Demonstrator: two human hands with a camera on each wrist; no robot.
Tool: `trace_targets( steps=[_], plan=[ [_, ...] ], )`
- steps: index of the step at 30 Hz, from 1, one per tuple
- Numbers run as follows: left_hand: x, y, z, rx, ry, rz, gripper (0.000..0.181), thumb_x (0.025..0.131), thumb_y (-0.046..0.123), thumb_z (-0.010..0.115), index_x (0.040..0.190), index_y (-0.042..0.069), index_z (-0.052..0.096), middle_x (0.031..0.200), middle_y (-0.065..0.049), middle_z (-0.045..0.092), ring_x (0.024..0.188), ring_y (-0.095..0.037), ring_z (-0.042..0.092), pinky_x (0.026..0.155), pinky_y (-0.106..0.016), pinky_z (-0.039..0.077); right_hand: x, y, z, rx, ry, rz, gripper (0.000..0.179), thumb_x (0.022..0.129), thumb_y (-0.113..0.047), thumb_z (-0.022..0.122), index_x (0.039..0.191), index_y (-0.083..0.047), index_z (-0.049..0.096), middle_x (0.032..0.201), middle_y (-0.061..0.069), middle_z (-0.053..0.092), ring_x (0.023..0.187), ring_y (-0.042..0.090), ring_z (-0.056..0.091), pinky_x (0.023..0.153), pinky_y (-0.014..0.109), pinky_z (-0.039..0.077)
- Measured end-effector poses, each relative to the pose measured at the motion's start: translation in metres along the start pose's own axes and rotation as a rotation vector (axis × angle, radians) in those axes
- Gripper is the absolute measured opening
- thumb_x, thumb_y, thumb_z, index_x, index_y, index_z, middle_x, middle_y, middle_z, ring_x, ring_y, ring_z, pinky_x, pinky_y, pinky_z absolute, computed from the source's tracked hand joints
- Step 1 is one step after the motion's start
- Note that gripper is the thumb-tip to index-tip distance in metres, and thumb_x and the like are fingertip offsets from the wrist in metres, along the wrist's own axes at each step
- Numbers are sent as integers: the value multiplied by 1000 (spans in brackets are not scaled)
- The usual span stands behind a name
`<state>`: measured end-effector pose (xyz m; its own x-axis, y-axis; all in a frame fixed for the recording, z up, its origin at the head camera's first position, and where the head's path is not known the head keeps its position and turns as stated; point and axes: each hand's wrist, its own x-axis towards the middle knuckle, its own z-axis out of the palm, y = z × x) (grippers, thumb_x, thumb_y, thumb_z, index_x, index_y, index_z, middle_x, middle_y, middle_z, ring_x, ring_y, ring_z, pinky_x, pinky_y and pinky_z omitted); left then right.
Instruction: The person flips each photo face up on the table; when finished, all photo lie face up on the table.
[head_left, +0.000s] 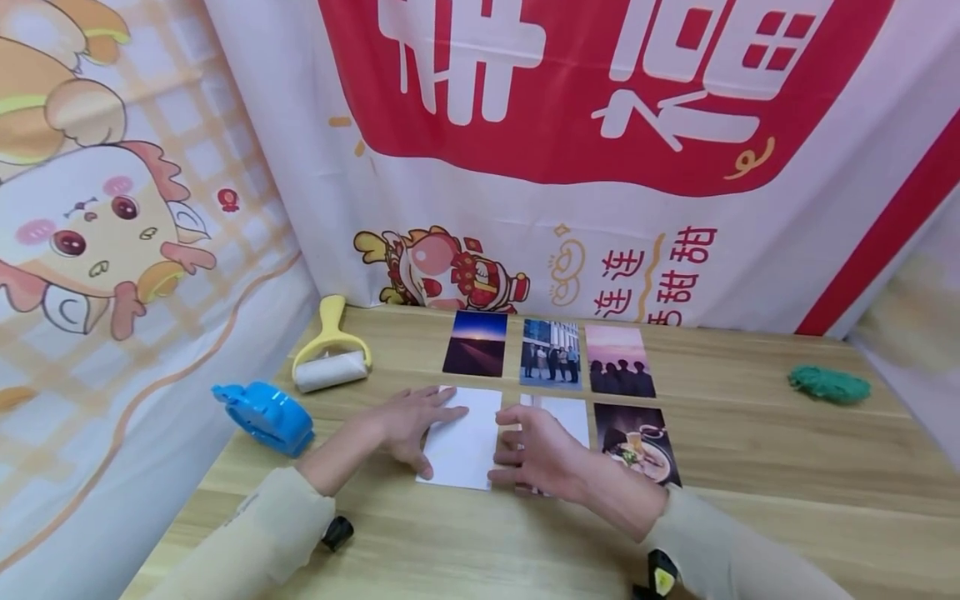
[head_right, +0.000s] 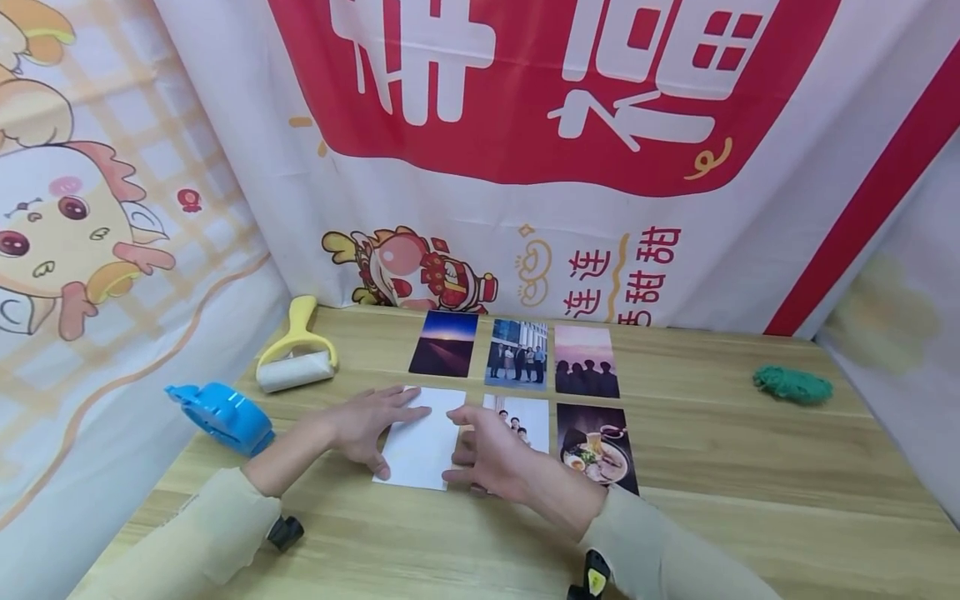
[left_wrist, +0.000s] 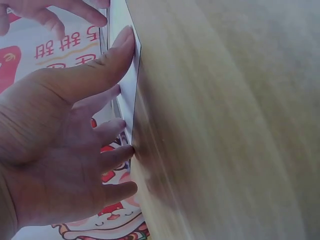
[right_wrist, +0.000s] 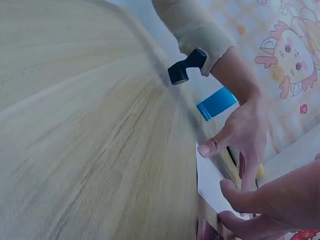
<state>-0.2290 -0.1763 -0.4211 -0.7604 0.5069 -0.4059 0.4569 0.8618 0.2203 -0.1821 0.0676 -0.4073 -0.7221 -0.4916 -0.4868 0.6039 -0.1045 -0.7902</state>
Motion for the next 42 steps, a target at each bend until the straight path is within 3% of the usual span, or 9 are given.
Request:
trace_targets(
  steps=[9, 14, 18, 22, 27, 31, 33, 38, 42],
  plan=[
    [2, 3, 0, 21, -2, -23, 103, 76, 40, 92, 162, 32, 35, 177, -7, 18, 164, -38, 16, 132, -65, 15, 3, -2, -4, 120, 25, 6, 87, 99, -23, 45, 161, -12, -14, 167, 41, 3, 154, 61, 15, 125, 65, 35],
    [1, 4, -2, 31, -5, -22, 105, 75, 39, 92, 162, 31, 35, 176, -7, 18, 163, -38, 17, 132, -64, 15, 5, 1, -6, 98, 6, 8, 83, 101, -23, 43, 161, -9, -12, 166, 38, 15, 148, 49, 30, 127, 59, 35],
    [0, 5, -4, 28, 9, -11, 115, 74, 38, 93, 166, 29, 26, 176, -9, 19, 163, -39, 18, 133, -61, 16, 7, 3, -7, -16, 18, -46, 64, 101, -22, 43, 154, 0, 14, 153, 32, 38, 121, 33, 52, 110, 41, 49],
    [-1, 9, -3, -31, 34, 16, 128, 74, 34, 94, 169, 25, 9, 175, -16, 21, 162, -39, 22, 134, -56, 20, 10, 5, -8, -98, 19, -92, 50, 101, -20, 43, 143, 2, 30, 125, 14, 53, 101, 19, 56, 89, 27, 47],
    [3, 12, -1, -228, 67, 69, 119, 85, 40, 85, 169, 18, 4, 174, -21, 17, 162, -41, 20, 133, -57, 23, 13, 4, -10, -117, -21, -117, 48, 101, -18, 42, 143, 3, 37, 111, 3, 57, 97, 17, 55, 83, 24, 46],
    [9, 16, -4, -471, 112, 83, 108, 95, 47, 72, 168, 7, 3, 176, -21, 9, 162, -42, 15, 133, -60, 19, 15, 0, -13, -120, -44, -128, 57, 99, -17, 44, 153, 2, 36, 113, 3, 58, 98, 16, 54, 82, 24, 45],
    [13, 19, -8, -610, 139, 42, 104, 99, 47, 68, 167, 5, 2, 176, -20, 7, 163, -42, 14, 133, -60, 18, 15, -2, -13, -121, -51, -131, 61, 99, -17, 44, 157, 0, 33, 117, 3, 56, 100, 16, 54, 83, 24, 45],
    [16, 28, -15, -980, 208, -144, 100, 99, 36, 71, 169, 13, 3, 172, -29, 14, 156, -50, 28, 120, -65, 41, 15, -7, -9, -110, -93, -142, 63, 101, -16, 44, 160, -2, 30, 121, 4, 54, 102, 16, 55, 90, 26, 47],
    [17, 30, -18, -1194, 220, -220, 94, 99, 25, 70, 169, 18, 7, 171, -33, 12, 152, -55, 31, 105, -68, 52, 16, -10, -3, -105, -137, -147, 59, 103, -18, 41, 160, -4, 31, 127, 7, 53, 106, 18, 54, 92, 27, 48]
  ],
)
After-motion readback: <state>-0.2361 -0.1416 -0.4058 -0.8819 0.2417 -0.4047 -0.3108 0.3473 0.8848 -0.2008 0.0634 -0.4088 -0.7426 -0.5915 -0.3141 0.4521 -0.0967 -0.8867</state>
